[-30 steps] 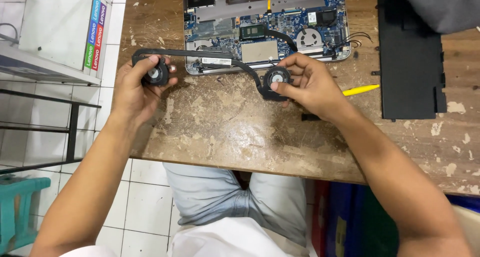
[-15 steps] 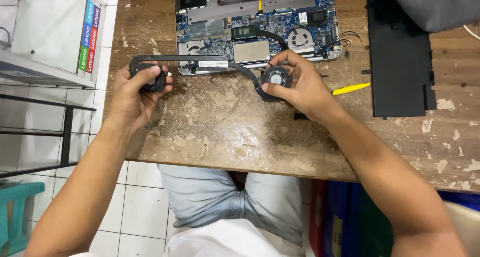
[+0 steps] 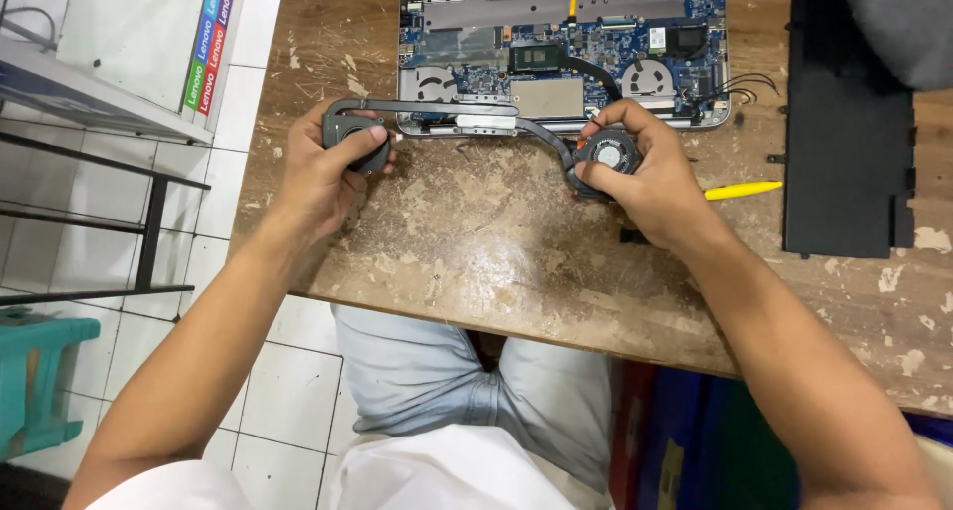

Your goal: The person is unscrewing and removing the cooling fan and heat sink assembly from a laptop motherboard using a screwdriver.

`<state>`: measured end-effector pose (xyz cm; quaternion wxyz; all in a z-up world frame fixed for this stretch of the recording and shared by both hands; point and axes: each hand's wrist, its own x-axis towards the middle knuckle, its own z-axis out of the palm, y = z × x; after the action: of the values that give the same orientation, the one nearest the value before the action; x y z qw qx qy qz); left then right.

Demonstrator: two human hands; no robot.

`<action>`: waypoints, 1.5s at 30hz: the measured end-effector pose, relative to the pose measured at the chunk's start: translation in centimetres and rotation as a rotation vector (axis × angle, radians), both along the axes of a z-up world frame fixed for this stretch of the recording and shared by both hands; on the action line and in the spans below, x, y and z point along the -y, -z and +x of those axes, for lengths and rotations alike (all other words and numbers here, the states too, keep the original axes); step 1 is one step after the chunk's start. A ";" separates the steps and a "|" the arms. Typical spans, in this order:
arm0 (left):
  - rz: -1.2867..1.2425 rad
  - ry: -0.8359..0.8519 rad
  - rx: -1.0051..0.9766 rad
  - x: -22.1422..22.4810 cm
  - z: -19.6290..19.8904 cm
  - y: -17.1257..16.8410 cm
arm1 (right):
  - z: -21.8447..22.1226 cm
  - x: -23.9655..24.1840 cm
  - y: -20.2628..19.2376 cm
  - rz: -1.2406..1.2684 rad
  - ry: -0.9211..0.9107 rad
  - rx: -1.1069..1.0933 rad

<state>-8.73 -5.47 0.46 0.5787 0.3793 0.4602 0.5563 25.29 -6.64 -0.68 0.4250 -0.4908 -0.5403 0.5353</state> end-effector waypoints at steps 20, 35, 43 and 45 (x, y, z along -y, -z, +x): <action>-0.077 0.238 -0.334 0.8 -2.2 -2.9 | -0.3 0.2 0.1 0.105 -0.129 0.057; 0.287 0.475 -0.958 -1.1 -1.6 -2.8 | -1.5 0.7 -3.6 0.224 -0.291 0.500; 0.329 0.511 -0.990 -1.7 0.5 -3.6 | -0.6 0.9 -3.3 0.339 -0.279 0.574; 0.391 0.482 -1.017 -1.5 0.6 -3.4 | -0.3 0.9 -3.3 0.340 -0.249 0.545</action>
<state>-8.09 -3.92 3.87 0.3150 0.7915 0.4694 0.2324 24.94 -7.57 2.59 0.2721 -0.4682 -0.7712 0.3347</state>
